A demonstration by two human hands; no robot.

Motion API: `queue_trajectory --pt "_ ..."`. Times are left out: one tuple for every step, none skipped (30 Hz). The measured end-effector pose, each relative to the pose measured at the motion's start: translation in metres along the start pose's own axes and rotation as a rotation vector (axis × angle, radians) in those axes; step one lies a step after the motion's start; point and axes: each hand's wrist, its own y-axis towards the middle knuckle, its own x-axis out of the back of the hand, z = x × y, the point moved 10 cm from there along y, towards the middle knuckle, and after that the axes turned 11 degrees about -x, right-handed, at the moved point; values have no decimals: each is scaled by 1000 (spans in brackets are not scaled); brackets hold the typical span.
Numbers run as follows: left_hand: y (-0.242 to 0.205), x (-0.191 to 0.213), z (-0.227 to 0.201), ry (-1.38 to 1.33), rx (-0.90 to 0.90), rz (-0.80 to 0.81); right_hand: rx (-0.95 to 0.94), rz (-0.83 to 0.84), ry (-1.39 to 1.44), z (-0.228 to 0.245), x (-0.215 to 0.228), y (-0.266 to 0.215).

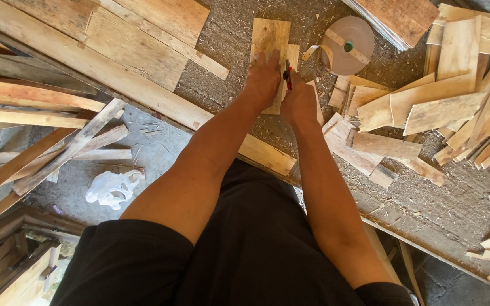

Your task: Fitting together small wooden slats on a workbench and securing them with tape.

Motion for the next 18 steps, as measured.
queue_trajectory --pt "-1 4 0 1 0 1 0 0 2 -3 -1 0" --pt "-1 7 -1 2 -5 7 -1 7 -32 -6 -4 0" --pt "-2 10 -3 3 -10 13 -3 12 -67 -9 -7 -1" --pt "-1 10 -2 4 -12 13 -4 11 -66 -10 -9 -5" --pt "-1 8 -1 25 -4 31 -19 10 -48 -14 -11 -9" --pt "-1 6 -1 47 3 48 -34 8 -31 -18 -12 -14" --pt "0 5 -1 48 3 47 -33 8 -30 -26 -19 -15" --pt "1 3 -1 42 0 57 29 -23 -28 -29 -22 -17" --pt "1 0 -3 33 -7 69 86 -53 -26 -32 -26 -21" --pt "1 -1 -2 32 -9 71 83 -52 -26 -28 -22 -30" --pt "2 1 -1 2 13 43 58 -33 -21 -26 -19 -38" --pt "2 2 1 -28 36 14 34 -14 -15 -25 -16 -47" --pt "5 1 2 -27 36 14 33 -15 -15 -28 -18 -49" --pt "7 0 2 10 20 37 34 -17 -12 -31 -19 -51" --pt "8 -3 1 46 3 61 33 -19 -9 -35 -22 -54" --pt "11 -13 2 46 1 61 31 -20 -9 -36 -22 -62" --pt "15 -18 4 49 3 21 21 -1 -16 -36 -23 -68" --pt "19 -23 6 51 5 -19 11 18 -23 -36 -25 -73"
